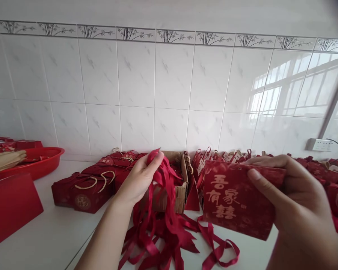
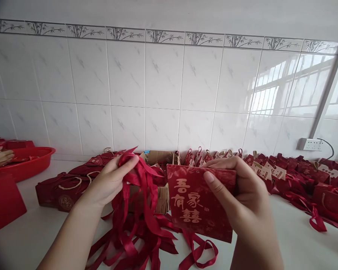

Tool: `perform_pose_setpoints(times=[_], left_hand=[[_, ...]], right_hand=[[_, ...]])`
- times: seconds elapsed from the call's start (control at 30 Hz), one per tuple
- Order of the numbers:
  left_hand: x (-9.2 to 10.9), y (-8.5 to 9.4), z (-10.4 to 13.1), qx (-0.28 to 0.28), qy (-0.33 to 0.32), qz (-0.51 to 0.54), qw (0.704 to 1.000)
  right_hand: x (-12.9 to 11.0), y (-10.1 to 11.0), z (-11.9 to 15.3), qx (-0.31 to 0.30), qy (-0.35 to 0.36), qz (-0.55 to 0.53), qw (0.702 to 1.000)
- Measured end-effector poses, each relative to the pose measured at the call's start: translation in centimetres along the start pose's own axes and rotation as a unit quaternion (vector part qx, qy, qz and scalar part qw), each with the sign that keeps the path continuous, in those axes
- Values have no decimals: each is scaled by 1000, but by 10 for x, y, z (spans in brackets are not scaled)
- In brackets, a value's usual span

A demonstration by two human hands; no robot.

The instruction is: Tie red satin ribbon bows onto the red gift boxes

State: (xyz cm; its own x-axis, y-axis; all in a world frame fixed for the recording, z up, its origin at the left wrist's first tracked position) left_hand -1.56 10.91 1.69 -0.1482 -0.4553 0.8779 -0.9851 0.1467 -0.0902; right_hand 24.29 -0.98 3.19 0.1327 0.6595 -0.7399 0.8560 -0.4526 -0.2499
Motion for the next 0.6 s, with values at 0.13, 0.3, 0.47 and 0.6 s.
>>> perform_pose_setpoints(times=[0.13, 0.3, 0.47, 0.6], left_hand=[[4, -5, 4, -28, 41, 53, 997], [10, -7, 8, -62, 55, 113, 990], [17, -6, 12, -41, 56, 150, 986], [18, -9, 14, -22, 52, 191, 980]], right_hand=[[6, -16, -2, -102, 21, 17, 994], [8, -23, -1, -147, 59, 30, 987], [10, -31, 2, -198, 58, 35, 978], [12, -48, 11, -277, 35, 14, 960]])
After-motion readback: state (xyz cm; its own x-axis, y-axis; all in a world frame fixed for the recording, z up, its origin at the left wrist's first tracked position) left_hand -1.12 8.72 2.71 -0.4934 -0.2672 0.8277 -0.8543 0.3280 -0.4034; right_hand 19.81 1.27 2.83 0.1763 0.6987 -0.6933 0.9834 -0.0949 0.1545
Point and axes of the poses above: each hand's wrist, its own z-axis away from the middle knuckle, its own y-axis out of the back of the hand, x = y × z, the point moved 7 cm from there along -z, towards the middle knuckle, and after that the axes turned 5 degrees about x, right-handed, at the moved point
